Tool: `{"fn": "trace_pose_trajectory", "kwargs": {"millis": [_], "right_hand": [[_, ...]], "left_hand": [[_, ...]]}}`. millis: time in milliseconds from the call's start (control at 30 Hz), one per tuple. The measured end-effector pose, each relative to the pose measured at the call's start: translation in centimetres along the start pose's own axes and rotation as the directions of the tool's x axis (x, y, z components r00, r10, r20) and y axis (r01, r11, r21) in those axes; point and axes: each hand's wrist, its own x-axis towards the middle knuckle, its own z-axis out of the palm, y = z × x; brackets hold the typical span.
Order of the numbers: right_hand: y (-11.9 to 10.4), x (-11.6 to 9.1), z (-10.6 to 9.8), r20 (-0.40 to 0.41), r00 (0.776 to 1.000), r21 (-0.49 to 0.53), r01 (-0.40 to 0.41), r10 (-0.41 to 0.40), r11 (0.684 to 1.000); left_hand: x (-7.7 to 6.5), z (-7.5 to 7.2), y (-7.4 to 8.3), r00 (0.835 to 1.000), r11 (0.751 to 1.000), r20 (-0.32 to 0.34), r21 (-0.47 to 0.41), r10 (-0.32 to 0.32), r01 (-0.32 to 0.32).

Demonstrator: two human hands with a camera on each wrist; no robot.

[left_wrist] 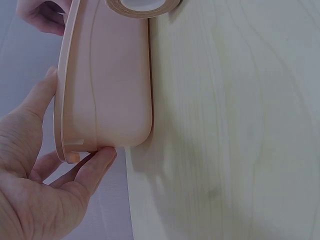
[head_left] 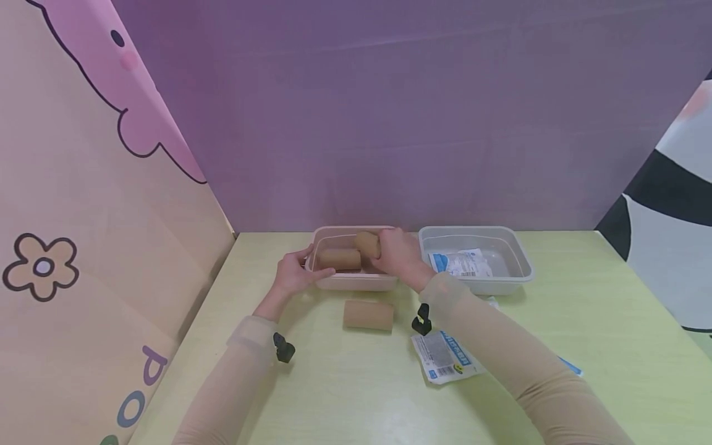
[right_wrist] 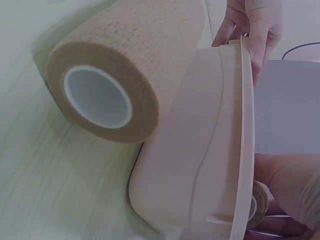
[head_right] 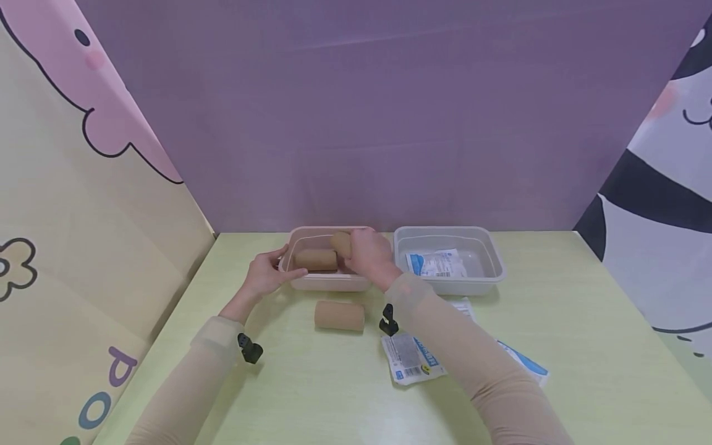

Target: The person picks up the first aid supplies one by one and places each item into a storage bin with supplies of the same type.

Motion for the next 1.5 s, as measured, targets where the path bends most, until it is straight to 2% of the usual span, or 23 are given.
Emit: {"fn": "trace_pose_trajectory", "kwargs": {"millis": [367, 500, 733, 967, 1233, 1500], "right_hand": [[0.4, -0.2, 0.2, 0.025, 1.000, 0.000, -0.005, 0.005, 1.000], [0.3, -0.5, -0.5, 0.011, 1.000, -0.008, 0.006, -0.006, 1.000], [0.2, -1.6, -2.6, -0.011, 0.999, 0.062, 0.035, -0.034, 0.997], [0.2, -2.7, -4.2, -0.075, 0.994, 0.084, 0.081, -0.075, 0.993], [0.4, -4.9, -5.8, -0.138, 0.977, 0.245, 0.193, -0.163, 0.950], [-0.6, -6.8, -6.6, -0.152, 0.954, 0.293, 0.294, -0.259, 0.910]], "left_hand": [[0.1, 0.2, -0.2, 1.000, 1.000, 0.004, -0.007, -0.001, 0.001], [0.2, 0.1, -0.1, 1.000, 1.000, -0.001, -0.001, -0.015, 0.015], [0.2, 0.0, -0.1, 1.000, 1.000, 0.003, 0.019, 0.004, -0.004], [0.3, 0.0, -0.1, 1.000, 1.000, 0.010, 0.015, 0.000, 0.000], [0.6, 0.2, -0.2, 1.000, 1.000, 0.025, 0.020, 0.000, 0.000], [0.4, -0.1, -0.2, 1.000, 1.000, 0.008, 0.009, -0.019, 0.019]]}}
